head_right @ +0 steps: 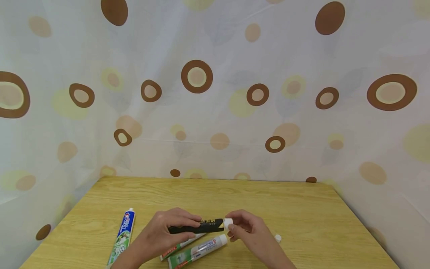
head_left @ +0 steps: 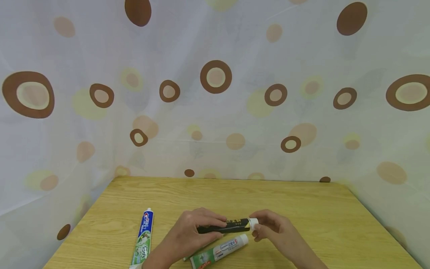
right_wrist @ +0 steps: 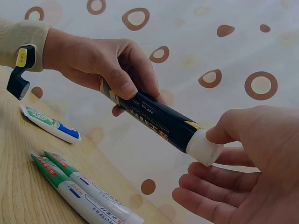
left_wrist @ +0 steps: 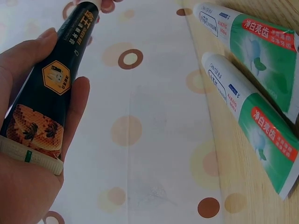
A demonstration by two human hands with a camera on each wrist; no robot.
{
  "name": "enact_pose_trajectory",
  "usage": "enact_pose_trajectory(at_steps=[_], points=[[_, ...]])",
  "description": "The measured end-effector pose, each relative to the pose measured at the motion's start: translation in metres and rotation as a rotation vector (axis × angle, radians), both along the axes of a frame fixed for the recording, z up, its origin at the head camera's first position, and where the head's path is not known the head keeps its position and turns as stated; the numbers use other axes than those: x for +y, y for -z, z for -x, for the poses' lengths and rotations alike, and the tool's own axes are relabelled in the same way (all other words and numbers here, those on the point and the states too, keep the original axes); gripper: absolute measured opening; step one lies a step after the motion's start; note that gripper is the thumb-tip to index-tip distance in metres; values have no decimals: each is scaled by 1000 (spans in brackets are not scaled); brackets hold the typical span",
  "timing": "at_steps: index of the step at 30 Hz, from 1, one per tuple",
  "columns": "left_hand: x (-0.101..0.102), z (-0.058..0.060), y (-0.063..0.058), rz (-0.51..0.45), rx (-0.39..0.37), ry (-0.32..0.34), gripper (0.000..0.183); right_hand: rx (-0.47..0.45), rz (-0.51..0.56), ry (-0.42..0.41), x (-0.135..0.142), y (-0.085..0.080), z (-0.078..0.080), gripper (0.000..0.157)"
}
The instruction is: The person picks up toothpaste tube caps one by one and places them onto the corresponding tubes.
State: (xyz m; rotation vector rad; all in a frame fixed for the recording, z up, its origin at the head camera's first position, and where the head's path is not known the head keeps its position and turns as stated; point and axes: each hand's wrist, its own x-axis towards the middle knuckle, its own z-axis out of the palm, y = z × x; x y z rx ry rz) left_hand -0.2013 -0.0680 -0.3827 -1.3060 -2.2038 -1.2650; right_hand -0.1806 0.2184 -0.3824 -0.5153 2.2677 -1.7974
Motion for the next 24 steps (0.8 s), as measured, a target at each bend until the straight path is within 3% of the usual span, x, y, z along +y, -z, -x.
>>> enact_pose_trajectory(at_steps=[13, 20, 24], points=[[0, 0, 1, -8, -9, 20, 22, 27, 24, -16, -1, 0, -1, 40], [1, -1, 0, -5, -12, 26, 22, 49, -43, 112, -4, -4, -4, 36], [1, -1, 0, 1, -34, 16, 22, 43, -59, 118, -4, -5, -5, 37]])
